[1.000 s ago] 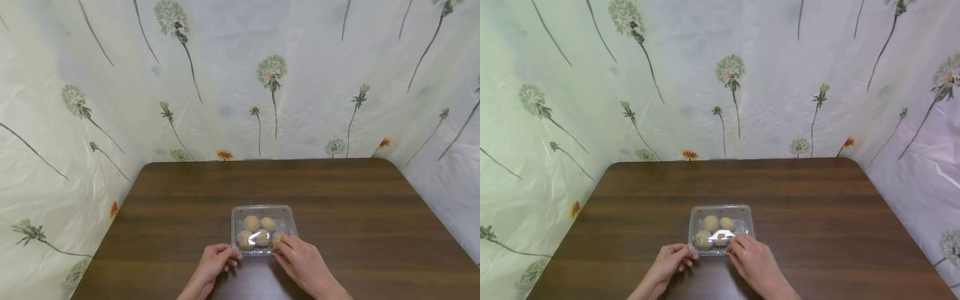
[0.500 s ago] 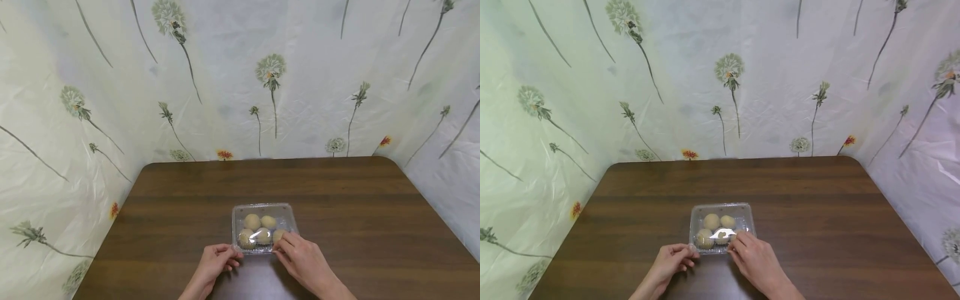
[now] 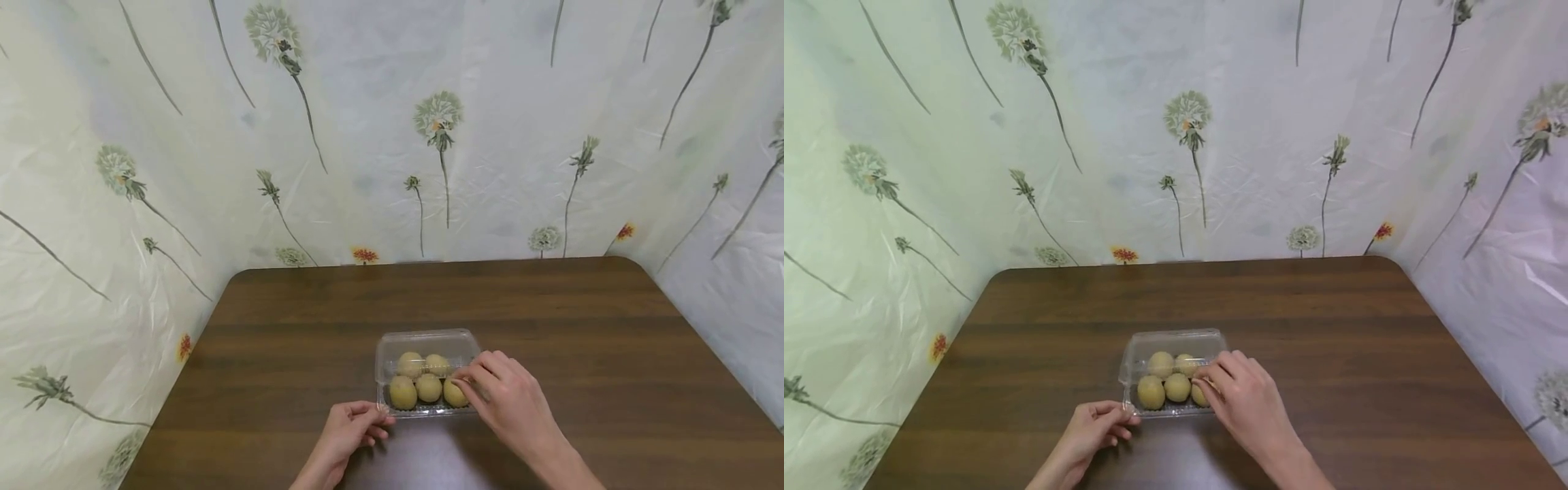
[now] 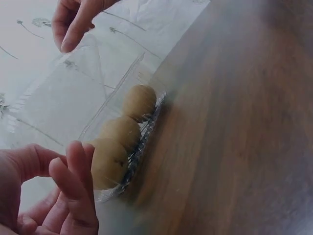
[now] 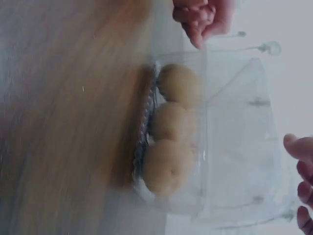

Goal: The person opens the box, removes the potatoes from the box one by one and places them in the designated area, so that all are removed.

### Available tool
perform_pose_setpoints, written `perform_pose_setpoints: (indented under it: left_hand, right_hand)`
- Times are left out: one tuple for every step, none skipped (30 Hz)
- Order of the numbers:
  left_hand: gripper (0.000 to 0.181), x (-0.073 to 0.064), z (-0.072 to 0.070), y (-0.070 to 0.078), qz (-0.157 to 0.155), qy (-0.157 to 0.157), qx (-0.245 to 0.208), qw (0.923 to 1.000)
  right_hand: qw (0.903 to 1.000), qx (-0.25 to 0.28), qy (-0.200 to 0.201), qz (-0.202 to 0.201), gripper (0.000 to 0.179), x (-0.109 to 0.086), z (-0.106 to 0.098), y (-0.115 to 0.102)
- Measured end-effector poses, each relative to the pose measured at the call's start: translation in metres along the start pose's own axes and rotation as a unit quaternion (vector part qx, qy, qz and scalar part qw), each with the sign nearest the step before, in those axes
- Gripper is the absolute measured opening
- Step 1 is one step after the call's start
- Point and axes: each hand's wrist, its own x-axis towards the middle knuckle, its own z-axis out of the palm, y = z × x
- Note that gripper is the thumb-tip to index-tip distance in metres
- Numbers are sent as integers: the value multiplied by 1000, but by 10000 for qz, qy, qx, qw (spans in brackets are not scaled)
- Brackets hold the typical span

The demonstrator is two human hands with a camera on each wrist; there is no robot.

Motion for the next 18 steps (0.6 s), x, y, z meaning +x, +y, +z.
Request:
perform_pose_setpoints:
  left_hand:
    - [25, -1, 0, 1, -12, -3, 14, 10000]
    - [25, -2, 0, 2, -20, -12, 24, 10000]
    - [25, -2, -1, 3, -33, -22, 42, 10000]
    - [24, -2, -2, 4, -40, -35, 73, 10000]
    - [25, -2, -2, 6, -46, -48, 104, 9999]
    - [25, -2, -3, 8, -51, -66, 140, 9999]
    - [25, -2, -4, 9, -40, -80, 177, 9998]
    - [25, -1, -5, 10, -6, -87, 208, 9997]
    - [25, 0, -7, 10, 56, -75, 255, 9996]
    - [26, 1, -8, 11, 145, -48, 305, 9994]
    - [26, 3, -9, 12, 233, 4, 344, 9991]
    - [26, 4, -11, 12, 308, 75, 353, 9989]
    - [27, 6, -12, 12, 387, 158, 336, 9986]
    - [28, 8, -14, 12, 455, 231, 304, 9982]
    - [29, 10, -14, 12, 497, 296, 264, 9980]
    - [31, 11, -15, 12, 503, 353, 205, 9979]
    - [33, 13, -15, 13, 503, 390, 135, 9979]
    - [34, 16, -14, 14, 500, 411, 53, 9979]
  right_hand:
    - [9999, 0, 110, -30, 36, 0, -1, 1]
    - [9998, 29, 209, -41, 35, -1, -2, 2]
    - [9996, 59, 285, -29, 35, -2, -3, 3]
    - [9995, 76, 320, 17, 34, -4, -5, 4]
    - [9993, 137, 334, 80, 33, -6, -7, 5]
    - [9992, 196, 326, 154, 33, -9, -9, 7]
    - [9990, 245, 307, 234, 33, -12, -11, 9]
    - [9986, 297, 277, 325, 32, -15, -13, 11]
    - [9984, 322, 227, 411, 33, -19, -15, 12]
    - [9981, 325, 180, 488, 32, -22, -17, 14]
    - [9977, 343, 125, 563, 32, -25, -19, 16]
    - [9973, 347, 42, 651, 30, -28, -21, 18]
    - [9967, 360, -37, 730, 27, -31, -23, 20]
    - [9959, 369, -139, 817, 23, -33, -24, 22]
    - [9951, 380, -228, 886, 17, -36, -25, 23]
    - [9940, 399, -321, 964, 11, -38, -26, 25]
    - [9928, 419, -415, 1044, 7, -41, -27, 26]
    - [9915, 437, -503, 1120, 8, -43, -28, 27]
